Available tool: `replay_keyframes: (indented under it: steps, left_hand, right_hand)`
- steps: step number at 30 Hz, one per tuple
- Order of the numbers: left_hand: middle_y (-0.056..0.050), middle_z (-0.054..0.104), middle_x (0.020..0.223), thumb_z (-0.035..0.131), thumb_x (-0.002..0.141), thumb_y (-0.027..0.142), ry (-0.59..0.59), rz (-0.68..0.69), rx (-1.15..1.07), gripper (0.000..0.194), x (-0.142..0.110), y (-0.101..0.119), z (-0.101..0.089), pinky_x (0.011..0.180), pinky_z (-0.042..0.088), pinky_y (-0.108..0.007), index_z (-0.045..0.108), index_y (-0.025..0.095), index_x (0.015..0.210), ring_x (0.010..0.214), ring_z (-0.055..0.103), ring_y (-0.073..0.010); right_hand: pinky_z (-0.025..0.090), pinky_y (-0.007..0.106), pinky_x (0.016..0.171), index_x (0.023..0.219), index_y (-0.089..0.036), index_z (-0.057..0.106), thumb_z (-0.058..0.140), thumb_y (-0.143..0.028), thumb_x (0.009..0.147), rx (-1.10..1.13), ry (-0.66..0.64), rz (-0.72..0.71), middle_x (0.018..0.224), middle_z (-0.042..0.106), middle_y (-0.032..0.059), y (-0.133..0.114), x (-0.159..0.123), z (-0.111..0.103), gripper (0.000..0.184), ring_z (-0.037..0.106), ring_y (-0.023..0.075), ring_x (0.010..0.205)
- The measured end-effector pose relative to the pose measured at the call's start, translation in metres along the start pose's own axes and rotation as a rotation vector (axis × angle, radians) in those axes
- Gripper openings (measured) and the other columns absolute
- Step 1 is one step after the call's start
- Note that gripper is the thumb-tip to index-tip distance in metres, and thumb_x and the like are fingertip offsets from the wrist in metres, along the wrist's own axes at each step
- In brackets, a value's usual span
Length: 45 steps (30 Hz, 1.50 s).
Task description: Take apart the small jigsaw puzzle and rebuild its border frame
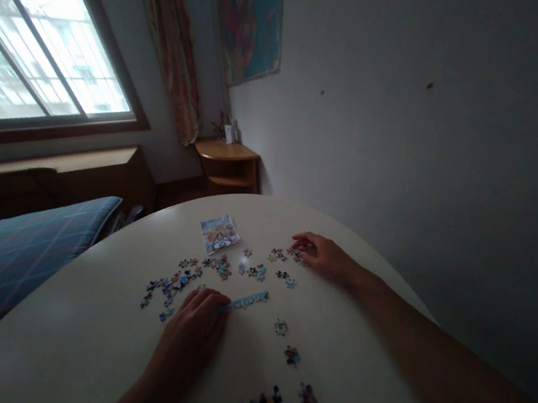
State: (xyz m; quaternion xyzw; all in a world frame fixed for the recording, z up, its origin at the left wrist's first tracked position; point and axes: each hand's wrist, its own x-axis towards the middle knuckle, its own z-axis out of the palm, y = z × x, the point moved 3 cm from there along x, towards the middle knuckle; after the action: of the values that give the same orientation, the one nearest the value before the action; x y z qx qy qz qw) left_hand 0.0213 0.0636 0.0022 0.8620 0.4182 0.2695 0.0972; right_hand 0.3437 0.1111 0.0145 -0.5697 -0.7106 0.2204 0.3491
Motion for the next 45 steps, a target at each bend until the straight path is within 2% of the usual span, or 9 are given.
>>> replay_keyframes:
  steps: [11, 15, 19, 23, 25, 29, 35, 39, 45]
  left_hand:
    - [-0.005, 0.069, 0.104, 0.047, 0.094, 0.027, 0.024, -0.027, 0.003, 0.019, 0.001, -0.003, 0.001, 0.087, 0.055, -0.038, 0.064, 0.025, 0.102, 0.098, 0.065, -0.0229]
    - [-0.006, 0.068, 0.108, 0.044, 0.094, 0.029, 0.088, -0.121, 0.05, 0.021, 0.004, -0.009, -0.008, 0.091, 0.054, -0.041, 0.064, 0.024, 0.101, 0.103, 0.064, -0.0245]
    - [-0.009, 0.064, 0.122, 0.046, 0.091, 0.034, 0.182, -0.197, 0.251, 0.03, 0.008, -0.04, -0.032, 0.098, 0.05, -0.047, 0.065, 0.021, 0.111, 0.114, 0.057, -0.0308]
    - [-0.013, 0.062, 0.129, 0.047, 0.087, 0.039, 0.257, -0.451, 0.369, 0.041, 0.005, -0.095, -0.057, 0.102, 0.046, -0.054, 0.065, 0.016, 0.115, 0.116, 0.056, -0.0364]
    - [-0.016, 0.067, 0.119, 0.046, 0.085, 0.036, 0.23, -0.496, 0.342, 0.039, 0.002, -0.115, -0.063, 0.101, 0.046, -0.054, 0.068, 0.014, 0.108, 0.111, 0.06, -0.0358]
    - [-0.012, 0.072, 0.106, 0.043, 0.088, 0.034, 0.147, -0.415, 0.288, 0.034, -0.001, -0.131, -0.067, 0.102, 0.046, -0.049, 0.072, 0.019, 0.096, 0.103, 0.065, -0.0309]
    - [-0.008, 0.072, 0.111, 0.043, 0.093, 0.044, 0.068, -0.272, 0.186, 0.039, -0.009, -0.139, -0.079, 0.099, 0.049, -0.039, 0.074, 0.022, 0.104, 0.105, 0.065, -0.0264]
    - [-0.01, 0.07, 0.115, 0.044, 0.094, 0.047, 0.071, -0.258, 0.164, 0.044, -0.014, -0.144, -0.081, 0.1, 0.048, -0.042, 0.072, 0.019, 0.112, 0.109, 0.063, -0.0274]
    - [-0.008, 0.069, 0.114, 0.043, 0.095, 0.048, 0.064, -0.232, 0.158, 0.042, -0.014, -0.144, -0.077, 0.1, 0.047, -0.044, 0.076, 0.026, 0.111, 0.107, 0.06, -0.0273]
  right_hand:
    - [0.054, 0.03, 0.081, 0.116, -0.019, 0.062, 0.059, -0.019, 0.085, 0.066, 0.073, 0.053, 0.094, 0.073, 0.0047, 0.008, 0.003, 0.0, 0.031, 0.07, 0.0154, 0.083]
    - [0.055, 0.029, 0.078, 0.116, -0.02, 0.062, 0.056, -0.021, 0.086, -0.024, 0.222, 0.098, 0.094, 0.073, 0.0047, 0.021, 0.009, -0.009, 0.03, 0.07, 0.0152, 0.08]
    - [0.054, 0.035, 0.088, 0.113, -0.017, 0.064, 0.052, -0.018, 0.084, -0.181, 0.342, 0.153, 0.108, 0.072, 0.0105, 0.037, 0.015, -0.015, 0.031, 0.069, 0.0199, 0.094]
    - [0.046, 0.043, 0.103, 0.11, -0.018, 0.067, 0.055, -0.018, 0.081, -0.28, 0.334, 0.138, 0.117, 0.069, 0.0129, 0.04, 0.017, -0.011, 0.032, 0.064, 0.0258, 0.11]
    - [0.042, 0.045, 0.106, 0.108, -0.019, 0.069, 0.056, -0.018, 0.081, -0.317, 0.312, 0.11, 0.119, 0.069, 0.0117, 0.038, 0.017, -0.008, 0.03, 0.061, 0.0266, 0.114]
    - [0.043, 0.047, 0.106, 0.107, -0.018, 0.069, 0.054, -0.018, 0.084, -0.37, 0.281, 0.075, 0.118, 0.069, 0.0117, 0.039, 0.018, -0.006, 0.028, 0.06, 0.0275, 0.115]
    - [0.045, 0.045, 0.104, 0.107, -0.019, 0.069, 0.053, -0.019, 0.085, -0.474, 0.253, 0.052, 0.118, 0.069, 0.011, 0.043, 0.021, -0.006, 0.027, 0.061, 0.027, 0.115]
    - [0.045, 0.047, 0.103, 0.108, -0.017, 0.07, 0.052, -0.021, 0.086, -0.491, 0.245, 0.07, 0.121, 0.068, 0.0131, 0.041, 0.022, -0.006, 0.028, 0.061, 0.0289, 0.115]
    - [0.046, 0.046, 0.103, 0.107, -0.018, 0.069, 0.052, -0.021, 0.085, -0.501, 0.248, 0.066, 0.119, 0.068, 0.0122, 0.043, 0.023, -0.006, 0.028, 0.062, 0.0287, 0.113]
